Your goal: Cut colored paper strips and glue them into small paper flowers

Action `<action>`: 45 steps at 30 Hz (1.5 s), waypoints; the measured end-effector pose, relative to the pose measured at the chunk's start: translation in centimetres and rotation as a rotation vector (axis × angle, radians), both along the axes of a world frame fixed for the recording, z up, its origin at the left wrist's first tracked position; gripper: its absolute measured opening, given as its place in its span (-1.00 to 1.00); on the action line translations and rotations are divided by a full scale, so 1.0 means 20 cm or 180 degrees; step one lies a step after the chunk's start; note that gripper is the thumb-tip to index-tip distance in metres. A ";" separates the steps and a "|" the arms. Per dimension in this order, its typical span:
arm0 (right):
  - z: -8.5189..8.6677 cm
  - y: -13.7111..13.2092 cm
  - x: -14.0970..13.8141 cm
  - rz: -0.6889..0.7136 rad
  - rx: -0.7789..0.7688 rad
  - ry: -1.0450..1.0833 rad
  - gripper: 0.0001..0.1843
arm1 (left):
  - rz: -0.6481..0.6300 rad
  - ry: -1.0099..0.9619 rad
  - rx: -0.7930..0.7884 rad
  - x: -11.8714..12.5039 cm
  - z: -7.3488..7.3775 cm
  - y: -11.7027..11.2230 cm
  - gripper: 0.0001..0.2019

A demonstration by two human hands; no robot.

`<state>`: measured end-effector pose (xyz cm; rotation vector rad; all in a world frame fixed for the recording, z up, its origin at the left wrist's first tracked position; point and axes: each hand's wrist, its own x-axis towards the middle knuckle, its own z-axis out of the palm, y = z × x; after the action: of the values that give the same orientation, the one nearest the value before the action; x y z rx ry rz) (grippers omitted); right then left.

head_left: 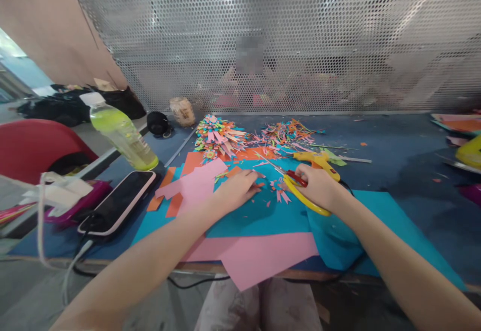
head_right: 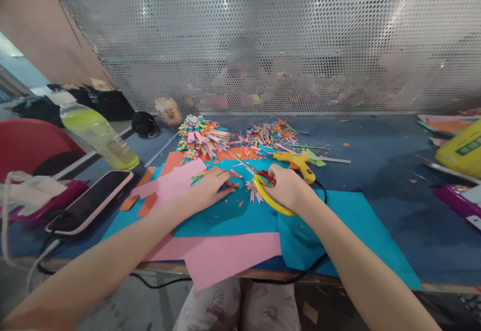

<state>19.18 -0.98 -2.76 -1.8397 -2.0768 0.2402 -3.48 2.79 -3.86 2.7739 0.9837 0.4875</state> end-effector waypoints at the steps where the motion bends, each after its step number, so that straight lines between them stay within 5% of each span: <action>1: 0.00 0.00 0.00 0.0019 0.0008 -0.0004 -0.63 | 0.0018 0.0030 -0.0011 0.00 0.00 0.00 -0.71; 13: 0.01 0.01 -0.01 -0.0058 -0.0054 0.0026 -0.62 | 0.0253 -0.0021 -0.0042 0.00 -0.01 0.02 -0.68; 23: 0.04 -0.02 -0.02 -0.0055 -0.0002 0.0497 -0.64 | 0.0828 -0.2603 -0.1915 -0.05 0.06 0.08 -0.72; 30: 0.04 -0.04 -0.03 0.0329 -0.0341 0.0692 -0.69 | 0.0878 -0.4082 -0.2387 -0.04 0.08 0.07 -0.68; 37: 0.08 -0.10 -0.08 0.0627 -0.0727 0.0802 -0.64 | 0.0850 -0.4802 -0.2755 0.00 0.11 0.02 -0.68; 45: 0.10 -0.11 -0.08 0.0709 -0.0757 0.0734 -0.65 | 0.0781 -0.4913 -0.2863 0.02 0.13 -0.01 -0.70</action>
<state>17.64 -3.20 -0.79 -1.6102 -2.1599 0.7493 -3.09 2.64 -1.28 0.9208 0.7223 1.3897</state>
